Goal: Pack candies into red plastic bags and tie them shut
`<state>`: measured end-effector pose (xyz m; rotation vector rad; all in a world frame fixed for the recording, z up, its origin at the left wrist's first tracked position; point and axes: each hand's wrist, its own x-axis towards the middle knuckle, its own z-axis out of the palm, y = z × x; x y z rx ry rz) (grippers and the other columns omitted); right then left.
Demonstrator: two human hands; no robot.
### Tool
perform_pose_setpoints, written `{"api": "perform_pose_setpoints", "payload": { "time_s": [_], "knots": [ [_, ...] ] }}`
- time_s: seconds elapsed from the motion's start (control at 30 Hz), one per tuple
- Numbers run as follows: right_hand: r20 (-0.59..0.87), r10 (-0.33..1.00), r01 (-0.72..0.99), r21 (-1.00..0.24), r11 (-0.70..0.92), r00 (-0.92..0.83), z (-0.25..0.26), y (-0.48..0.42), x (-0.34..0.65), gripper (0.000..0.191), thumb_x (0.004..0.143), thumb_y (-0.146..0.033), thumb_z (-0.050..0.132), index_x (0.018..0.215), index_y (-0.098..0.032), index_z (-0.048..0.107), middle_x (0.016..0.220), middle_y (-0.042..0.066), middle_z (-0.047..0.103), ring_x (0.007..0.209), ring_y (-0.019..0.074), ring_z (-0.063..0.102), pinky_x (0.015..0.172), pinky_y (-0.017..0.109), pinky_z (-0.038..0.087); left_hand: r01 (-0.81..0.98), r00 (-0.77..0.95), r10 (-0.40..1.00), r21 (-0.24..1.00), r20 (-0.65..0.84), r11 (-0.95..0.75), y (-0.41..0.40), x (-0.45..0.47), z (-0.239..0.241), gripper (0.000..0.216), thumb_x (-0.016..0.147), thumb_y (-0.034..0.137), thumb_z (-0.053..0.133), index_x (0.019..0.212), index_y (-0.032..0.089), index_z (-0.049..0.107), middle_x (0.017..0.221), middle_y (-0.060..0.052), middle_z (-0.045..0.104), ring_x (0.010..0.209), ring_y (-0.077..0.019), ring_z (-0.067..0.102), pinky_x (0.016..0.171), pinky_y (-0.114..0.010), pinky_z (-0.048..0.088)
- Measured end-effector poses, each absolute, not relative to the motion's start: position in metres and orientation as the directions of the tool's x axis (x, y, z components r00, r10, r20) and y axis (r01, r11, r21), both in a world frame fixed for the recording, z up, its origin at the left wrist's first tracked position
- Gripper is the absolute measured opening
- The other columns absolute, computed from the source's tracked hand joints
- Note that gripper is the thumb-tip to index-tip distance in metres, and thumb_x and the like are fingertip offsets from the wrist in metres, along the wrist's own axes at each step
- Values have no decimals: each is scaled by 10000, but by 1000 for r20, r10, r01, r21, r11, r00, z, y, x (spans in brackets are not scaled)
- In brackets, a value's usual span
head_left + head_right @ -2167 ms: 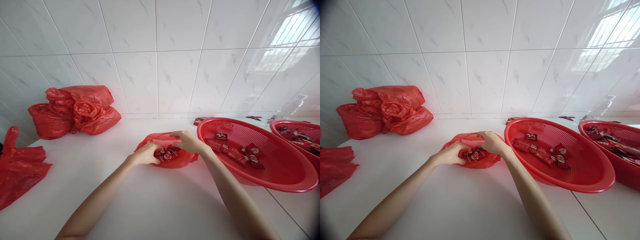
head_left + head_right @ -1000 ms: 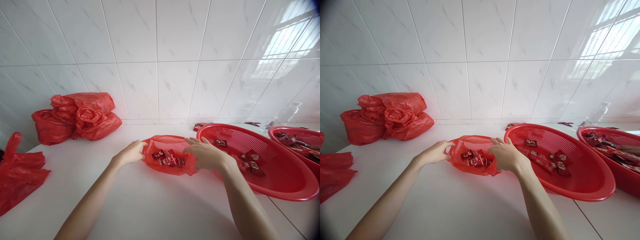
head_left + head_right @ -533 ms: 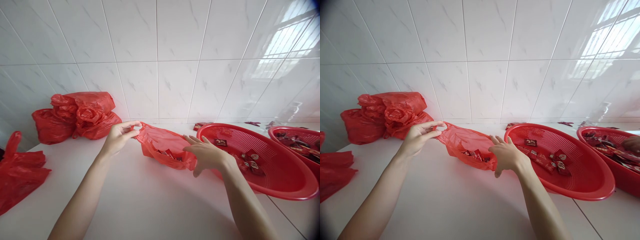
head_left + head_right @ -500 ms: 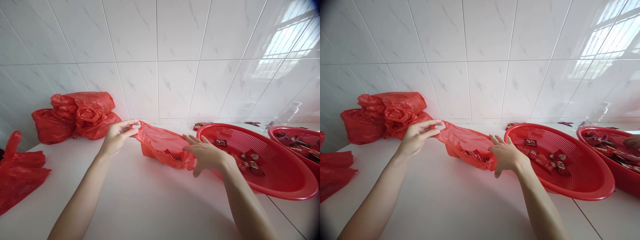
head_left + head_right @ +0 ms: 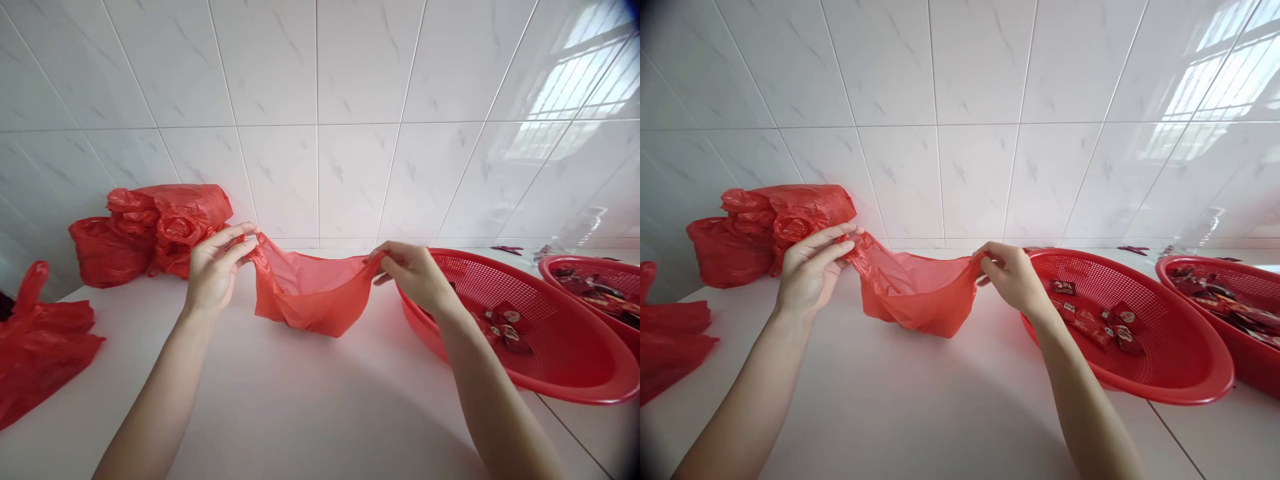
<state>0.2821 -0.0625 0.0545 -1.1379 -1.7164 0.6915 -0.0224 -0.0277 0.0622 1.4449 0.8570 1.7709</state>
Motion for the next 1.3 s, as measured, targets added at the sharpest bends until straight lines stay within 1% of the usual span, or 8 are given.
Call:
{"api": "perform_pose_setpoints", "payload": {
  "time_s": [0.1, 0.33, 0.53, 0.67, 0.87, 1.07, 1.17, 1.3],
  "knots": [
    [496, 868, 135, -860, 491, 0, 61, -68, 277, 147, 902, -290, 554, 914, -184, 653, 900, 55, 717, 837, 183, 687, 780, 346, 580, -97, -171, 808, 807, 563, -583, -33, -21, 65, 250, 709, 211, 767, 957, 235, 760, 1064, -53, 715, 1042, -225, 653, 816, -326, 581],
    [542, 823, 84, -840, 536, 171, 69, -79, 281, 53, 808, -198, 642, 858, -199, 662, 795, 37, 694, 640, 142, 616, 543, 271, 501, 55, -60, 813, 815, 579, -577, -50, -10, 70, 246, 752, 258, 745, 996, 227, 751, 1071, -44, 706, 1040, -231, 641, 890, -350, 533],
    [547, 834, -89, -830, 551, 68, 75, -87, 281, 212, 798, -211, 680, 1006, -250, 670, 1007, 41, 727, 936, 223, 696, 873, 429, 551, 90, 40, 769, 764, 638, -638, -58, 13, 77, 244, 772, 266, 737, 1009, 207, 744, 1072, -60, 695, 989, -220, 631, 857, -342, 524],
    [522, 853, -125, -848, 515, -25, 76, -94, 271, 332, 778, -243, 732, 1103, -257, 665, 1080, 57, 727, 1032, 254, 681, 932, 470, 536, 85, 208, 735, 737, 645, -671, -62, 38, 80, 210, 809, 276, 717, 1008, 209, 739, 1043, -58, 668, 891, -168, 606, 811, -310, 536],
    [525, 850, 36, -850, 526, -33, 74, -99, 256, 367, 826, -327, 723, 1172, -243, 634, 1115, 75, 713, 981, 228, 680, 887, 426, 559, 170, 357, 699, 693, 619, -700, -70, 76, 76, 339, 778, 340, 756, 1093, 228, 697, 1063, -68, 641, 838, -164, 618, 789, -321, 540],
    [542, 839, 235, -822, 518, 49, 73, -96, 254, 332, 839, -382, 707, 1144, -259, 663, 1059, 70, 729, 952, 245, 683, 841, 419, 549, 279, 351, 663, 601, 662, -748, -66, 90, 68, 227, 787, 317, 745, 998, 246, 703, 956, -54, 618, 808, -174, 609, 730, -319, 511],
    [562, 827, 259, -804, 535, 36, 71, -93, 254, 374, 834, -400, 711, 1184, -286, 645, 1049, 56, 729, 1045, 264, 657, 914, 453, 514, 254, 326, 673, 625, 664, -738, -60, 88, 67, 102, 850, 298, 679, 919, 228, 705, 943, -56, 633, 854, -180, 613, 745, -309, 502],
    [601, 799, 276, -770, 575, 10, 64, -82, 256, 468, 788, -424, 750, 1217, -286, 622, 1132, 55, 698, 1126, 267, 616, 1008, 467, 456, 182, 249, 731, 711, 635, -680, -55, 86, 68, 139, 878, 333, 635, 842, 213, 696, 914, -59, 656, 880, -197, 623, 725, -305, 505]
  ]
}}
